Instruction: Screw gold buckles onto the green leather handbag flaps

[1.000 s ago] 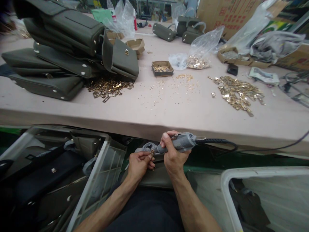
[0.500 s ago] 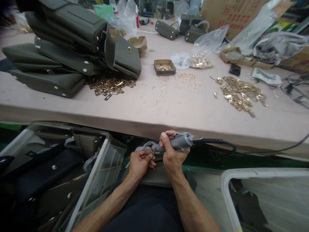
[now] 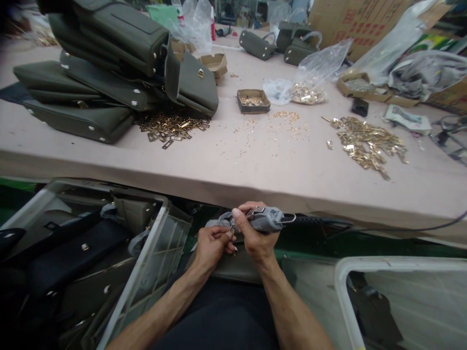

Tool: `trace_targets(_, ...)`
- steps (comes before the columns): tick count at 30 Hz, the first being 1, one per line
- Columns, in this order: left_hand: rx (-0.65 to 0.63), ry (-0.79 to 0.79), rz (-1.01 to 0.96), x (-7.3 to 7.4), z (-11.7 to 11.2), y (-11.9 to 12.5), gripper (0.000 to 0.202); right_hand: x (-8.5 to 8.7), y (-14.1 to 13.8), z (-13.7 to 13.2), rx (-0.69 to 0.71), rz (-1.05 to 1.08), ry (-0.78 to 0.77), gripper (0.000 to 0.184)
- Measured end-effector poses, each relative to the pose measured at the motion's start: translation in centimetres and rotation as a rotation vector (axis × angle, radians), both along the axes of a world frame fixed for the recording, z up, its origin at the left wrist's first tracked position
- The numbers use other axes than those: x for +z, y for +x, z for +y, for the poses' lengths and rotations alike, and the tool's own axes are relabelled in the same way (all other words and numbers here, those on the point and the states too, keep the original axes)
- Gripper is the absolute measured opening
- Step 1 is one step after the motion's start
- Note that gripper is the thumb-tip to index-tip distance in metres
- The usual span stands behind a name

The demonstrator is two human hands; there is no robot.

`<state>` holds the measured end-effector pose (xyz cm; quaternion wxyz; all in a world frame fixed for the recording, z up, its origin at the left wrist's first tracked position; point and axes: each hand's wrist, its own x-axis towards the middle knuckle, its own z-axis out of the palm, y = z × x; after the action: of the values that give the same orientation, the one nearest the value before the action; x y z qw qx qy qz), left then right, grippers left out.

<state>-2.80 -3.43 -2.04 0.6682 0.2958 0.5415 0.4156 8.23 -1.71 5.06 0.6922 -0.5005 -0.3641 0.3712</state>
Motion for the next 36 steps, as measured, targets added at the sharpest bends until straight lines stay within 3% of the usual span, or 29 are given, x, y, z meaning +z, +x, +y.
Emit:
trace_targets(9,-0.031,0.06,0.02,0.6,-0.5,-0.4,0.034,0.2,0.6,0.3,0.171,-0.145,0.026,0.016)
trace_targets(15,-0.079,0.049,0.047,-0.4,-0.1,-0.4,0.041,0.5,0.5,0.9,0.258,-0.206,0.056,0.013)
trace_targets(22,-0.046,0.096,0.007,-1.2,-0.4,-0.1,0.046,-0.2,0.4,0.9,0.17,-0.047,0.046,0.021)
trace_targets(25,0.003,0.085,-0.001,-1.7,-0.4,0.0,0.053,1.3,1.3,1.4,0.218,0.09,0.069,0.023)
trace_targets(31,0.116,0.062,0.002,-2.1,0.0,0.4,0.054,7.3,6.9,6.4,-0.02,0.484,0.293,0.029)
trace_targets(33,0.132,0.063,-0.002,-2.1,0.0,0.5,0.053,7.8,9.4,8.8,-0.101,0.592,0.338,0.029)
trace_targets(36,0.146,0.067,-0.008,-2.2,0.1,0.5,0.053,6.8,12.0,12.0,-0.249,0.724,0.305,0.023)
